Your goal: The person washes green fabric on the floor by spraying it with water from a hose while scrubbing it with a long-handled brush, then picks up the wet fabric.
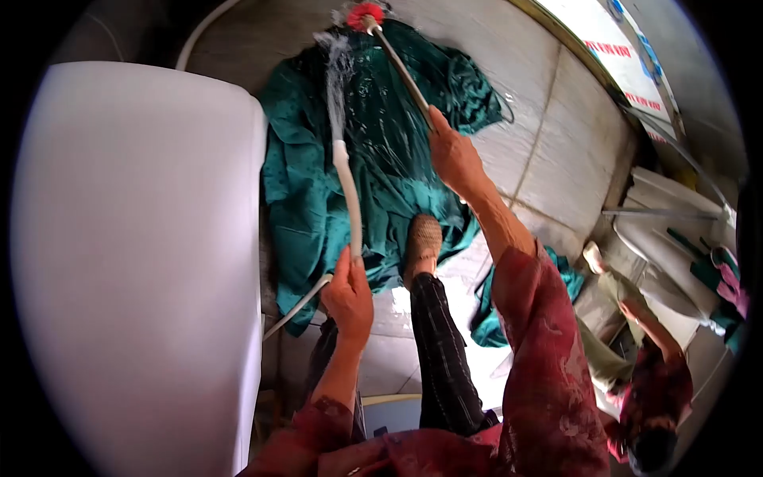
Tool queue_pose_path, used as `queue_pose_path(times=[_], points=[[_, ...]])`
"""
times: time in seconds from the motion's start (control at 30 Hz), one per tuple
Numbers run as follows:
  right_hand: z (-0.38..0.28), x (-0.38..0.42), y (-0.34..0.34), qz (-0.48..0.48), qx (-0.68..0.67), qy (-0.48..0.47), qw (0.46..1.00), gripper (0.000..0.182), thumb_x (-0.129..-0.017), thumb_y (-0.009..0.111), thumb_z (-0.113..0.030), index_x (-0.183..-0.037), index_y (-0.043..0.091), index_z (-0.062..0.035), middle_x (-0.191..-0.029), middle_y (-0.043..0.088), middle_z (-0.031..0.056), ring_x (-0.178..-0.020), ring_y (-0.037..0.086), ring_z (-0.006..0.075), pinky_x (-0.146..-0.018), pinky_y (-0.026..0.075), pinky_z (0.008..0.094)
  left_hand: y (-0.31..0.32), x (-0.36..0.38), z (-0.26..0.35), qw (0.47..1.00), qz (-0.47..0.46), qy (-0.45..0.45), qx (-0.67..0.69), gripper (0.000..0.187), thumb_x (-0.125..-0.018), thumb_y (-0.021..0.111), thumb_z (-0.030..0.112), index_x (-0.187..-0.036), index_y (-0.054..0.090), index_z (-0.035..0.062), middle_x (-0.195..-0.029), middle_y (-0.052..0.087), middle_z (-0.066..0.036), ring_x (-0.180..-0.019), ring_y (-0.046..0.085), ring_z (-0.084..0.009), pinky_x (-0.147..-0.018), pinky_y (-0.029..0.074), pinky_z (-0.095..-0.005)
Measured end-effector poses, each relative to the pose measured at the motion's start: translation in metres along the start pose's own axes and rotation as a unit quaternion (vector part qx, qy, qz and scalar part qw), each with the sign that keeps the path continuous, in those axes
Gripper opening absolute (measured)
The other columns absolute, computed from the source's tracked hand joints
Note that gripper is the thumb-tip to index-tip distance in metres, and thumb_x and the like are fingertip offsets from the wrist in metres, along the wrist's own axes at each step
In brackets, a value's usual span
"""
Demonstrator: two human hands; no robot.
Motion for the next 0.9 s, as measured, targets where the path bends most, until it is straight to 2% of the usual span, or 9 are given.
queue_pose_path(times=[0.17,0.27,0.37,0.4,0.53,0.57,0.73,0.77,0.9], points=[[0.044,0.173,0.000,-0.141,-0.008,0.114,0.983,0.052,-0.091,0.042,-0.017,-0.139,0.024,-0.0197,-0.089,0.058,0.0286,-0.065,0.056,0.0458,-0.057,0.043,0.0508,0.001,0.005,0.005,1.000,-0.002,0.018,0.009,0.028,-0.089,0.053,0.013,-0.111,0.058,-0.0026,-0.069,0.060,-0.018,-0.059,0.057,-0.0247,-0.054,0.041,-0.0345],[0.029,0.274,-0.019,-0.216,-0.021,0.237,0.947,0.055,-0.091,0.044,-0.018,-0.141,0.019,-0.0191,-0.088,0.060,0.0276,-0.074,0.058,0.0455,-0.065,0.045,0.0490,0.001,0.016,-0.002,0.997,0.000,0.068,-0.021,0.027,-0.089,0.052,0.014,-0.110,0.059,-0.0009,-0.071,0.061,-0.017,-0.061,0.058,-0.0255,-0.055,0.041,-0.0350],[0.022,0.313,-0.015,-0.176,-0.078,0.337,0.922,0.066,-0.089,0.051,-0.022,-0.142,0.013,-0.0114,-0.084,0.061,0.0246,-0.077,0.061,0.0395,-0.069,0.047,0.0420,0.000,0.030,-0.014,0.997,0.009,0.069,-0.011,0.027,-0.090,0.051,0.017,-0.109,0.059,-0.0002,-0.070,0.060,-0.015,-0.060,0.056,-0.0257,-0.055,0.041,-0.0355],[0.021,0.317,-0.009,-0.067,-0.126,0.260,0.955,0.059,-0.087,0.055,-0.032,-0.135,0.030,-0.0063,-0.070,0.060,0.0219,-0.062,0.060,0.0372,-0.058,0.047,0.0422,-0.001,0.033,-0.018,0.996,0.028,0.082,-0.003,0.027,-0.090,0.051,0.017,-0.109,0.059,-0.0005,-0.070,0.060,-0.015,-0.058,0.055,-0.0257,-0.055,0.040,-0.0356],[0.030,0.288,0.054,-0.033,-0.203,0.273,0.940,0.037,-0.077,0.066,-0.029,-0.100,0.059,-0.0008,-0.066,0.058,0.0185,-0.065,0.060,0.0331,-0.062,0.047,0.0388,-0.019,0.046,-0.014,0.998,-0.038,-0.033,0.024,0.029,-0.092,0.050,0.017,-0.113,0.057,-0.0004,-0.065,0.056,-0.006,-0.054,0.047,-0.0109,-0.051,0.039,-0.0270],[0.040,0.268,0.101,-0.030,-0.225,0.289,0.930,0.041,-0.075,0.068,-0.027,-0.105,0.057,-0.0019,-0.071,0.059,0.0196,-0.072,0.060,0.0333,-0.067,0.047,0.0395,-0.027,0.050,-0.013,0.994,-0.018,-0.050,0.091,0.030,-0.091,0.050,0.016,-0.116,0.056,-0.0001,-0.064,0.046,0.002,-0.055,0.041,-0.0050,-0.049,0.034,-0.0213],[0.040,0.233,0.238,-0.004,-0.201,0.387,0.900,0.075,-0.068,0.074,-0.026,-0.131,0.038,-0.0074,-0.103,0.048,0.0292,-0.093,0.053,0.0407,-0.080,0.045,0.0424,-0.042,0.065,-0.031,0.989,-0.049,-0.080,0.117,0.033,-0.093,0.047,0.015,-0.122,0.051,-0.0010,-0.063,0.043,0.003,-0.054,0.036,-0.0028,-0.046,0.028,-0.0177],[0.015,0.231,0.263,0.078,-0.199,0.417,0.883,0.085,-0.066,0.075,-0.029,-0.134,0.030,-0.0038,-0.105,0.045,0.0299,-0.094,0.051,0.0406,-0.082,0.044,0.0420,-0.047,0.063,-0.034,0.992,-0.050,-0.059,0.103,0.033,-0.094,0.046,0.015,-0.122,0.049,-0.0017,-0.063,0.043,0.003,-0.054,0.037,-0.0028,-0.046,0.028,-0.0178],[-0.042,0.223,0.275,0.201,-0.219,0.455,0.840,0.070,-0.069,0.075,-0.024,-0.121,0.036,0.0034,-0.102,0.046,0.0261,-0.092,0.049,0.0416,-0.080,0.042,0.0434,-0.053,0.069,-0.052,0.993,-0.041,-0.055,0.094,0.035,-0.094,0.045,0.016,-0.123,0.048,-0.0034,-0.063,0.044,0.002,-0.055,0.038,-0.0030,-0.047,0.029,-0.0175]])
Point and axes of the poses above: each hand's wrist, its own x-axis away from the middle knuckle, its own y-axis out of the palm, z = x × y, the point moved 3 cm from there along -x, towards the middle knuckle
